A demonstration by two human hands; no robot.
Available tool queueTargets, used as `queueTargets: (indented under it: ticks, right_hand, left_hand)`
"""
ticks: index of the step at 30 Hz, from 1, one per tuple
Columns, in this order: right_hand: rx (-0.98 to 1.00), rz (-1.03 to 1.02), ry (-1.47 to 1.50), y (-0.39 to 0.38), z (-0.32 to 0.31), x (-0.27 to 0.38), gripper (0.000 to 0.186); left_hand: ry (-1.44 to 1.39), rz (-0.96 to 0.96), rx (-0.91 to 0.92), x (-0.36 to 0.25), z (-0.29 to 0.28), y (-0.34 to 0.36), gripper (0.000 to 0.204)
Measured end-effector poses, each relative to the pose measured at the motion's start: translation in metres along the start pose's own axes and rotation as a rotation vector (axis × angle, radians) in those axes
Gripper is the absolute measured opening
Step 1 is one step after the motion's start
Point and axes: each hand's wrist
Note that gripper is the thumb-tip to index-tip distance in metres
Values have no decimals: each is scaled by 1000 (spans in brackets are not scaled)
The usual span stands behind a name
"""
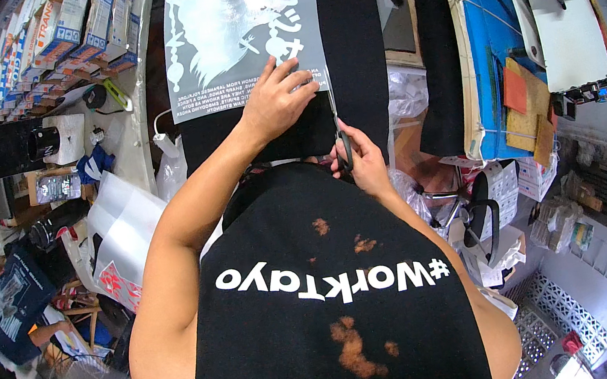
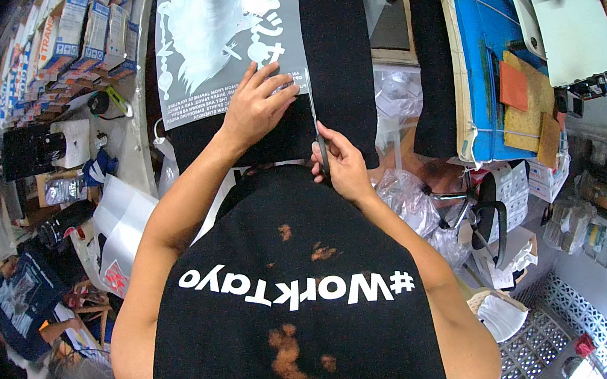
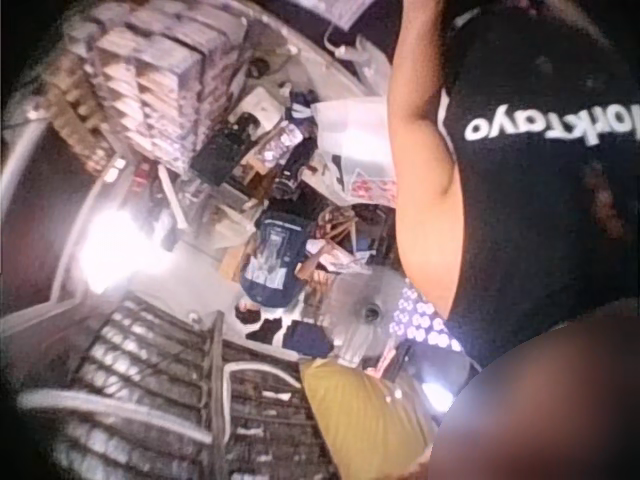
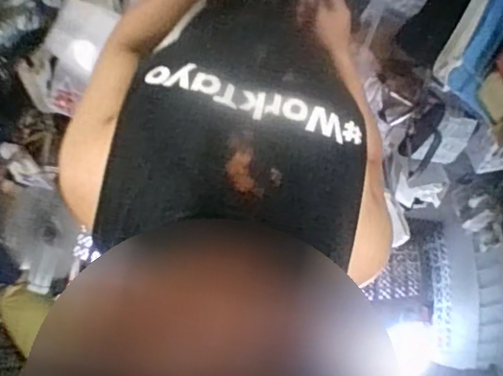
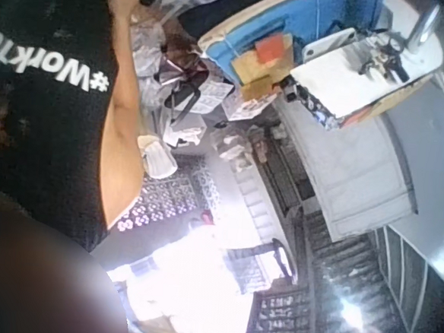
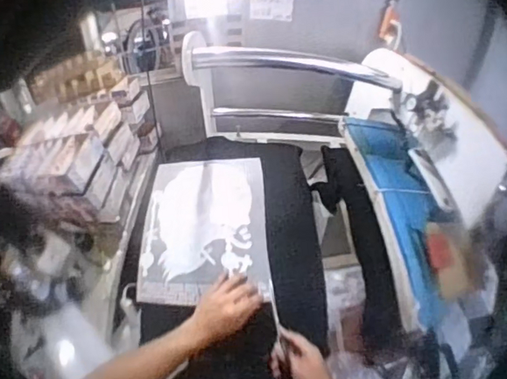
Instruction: The person places black t-shirts on a heat press, aligns printed transfer sheets, and uses scissors to trim the edges. They then operate the heat press to apply the designs and remove the finished shirts.
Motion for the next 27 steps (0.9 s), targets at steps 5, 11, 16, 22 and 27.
queueTargets:
  ticks: [5,11,16,22,27]
  right_hand:
    - [-14,-23,42,4,5,-4,53]
    - [-48,2,-16,1,7,-6,52]
    - [-116,55,-62,-2,14,7,49]
    - [-186,37,-7,29,28,48,40]
    - [-231,-10,-66,53,31,72,37]
  left_hand:
    - [-18,-32,1,-3,2,-1,25]
    - [-9,-50,26,-4,3,2,24]
    - [57,38,-55,-7,3,9,17]
    - [-27,42,-134,-15,-13,15,16]
    - [-56,9,-166,-27,-35,20,16]
Point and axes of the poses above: each hand's wrist, its own y-axis towards the middle knuckle, its own z-axis out of the palm, x = y × z, and after that the axes turned 13 degrees about z, right-handed
